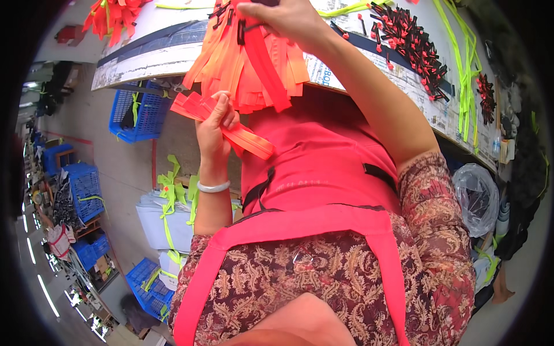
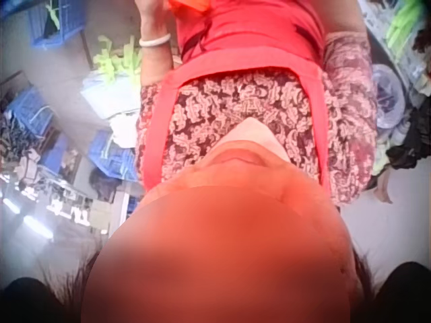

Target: Threading orange fabric straps through black plastic buckles to assemble industrial components at a workbench.

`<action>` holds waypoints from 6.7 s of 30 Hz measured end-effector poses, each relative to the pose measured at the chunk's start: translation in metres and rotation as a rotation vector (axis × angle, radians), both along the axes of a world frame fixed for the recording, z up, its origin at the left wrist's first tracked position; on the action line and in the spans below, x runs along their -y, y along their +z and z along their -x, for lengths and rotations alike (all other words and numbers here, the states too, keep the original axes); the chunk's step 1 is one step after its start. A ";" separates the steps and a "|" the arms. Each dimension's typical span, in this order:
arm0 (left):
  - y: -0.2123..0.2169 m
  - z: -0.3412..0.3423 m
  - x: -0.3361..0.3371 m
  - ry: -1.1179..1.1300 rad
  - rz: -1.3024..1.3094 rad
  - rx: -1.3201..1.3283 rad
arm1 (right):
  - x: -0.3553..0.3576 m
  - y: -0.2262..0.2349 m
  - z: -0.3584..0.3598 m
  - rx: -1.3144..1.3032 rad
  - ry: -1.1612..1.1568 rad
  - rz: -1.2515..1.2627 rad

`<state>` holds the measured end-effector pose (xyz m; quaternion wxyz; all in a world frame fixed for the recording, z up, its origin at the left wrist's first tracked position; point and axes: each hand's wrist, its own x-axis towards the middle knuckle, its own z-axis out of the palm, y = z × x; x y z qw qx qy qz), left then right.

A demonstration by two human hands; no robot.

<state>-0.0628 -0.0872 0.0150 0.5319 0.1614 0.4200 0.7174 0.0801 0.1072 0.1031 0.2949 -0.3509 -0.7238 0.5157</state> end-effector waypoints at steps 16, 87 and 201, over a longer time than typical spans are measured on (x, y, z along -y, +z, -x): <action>0.021 -0.029 -0.042 -0.525 -0.071 0.394 | 0.117 -0.082 -0.042 0.164 0.508 0.672; 0.005 -0.036 -0.025 -0.823 0.207 -0.259 | 0.092 -0.065 -0.067 -0.301 0.032 0.797; 0.017 -0.022 -0.021 -0.693 0.183 -0.186 | 0.106 -0.028 -0.085 0.155 0.149 0.594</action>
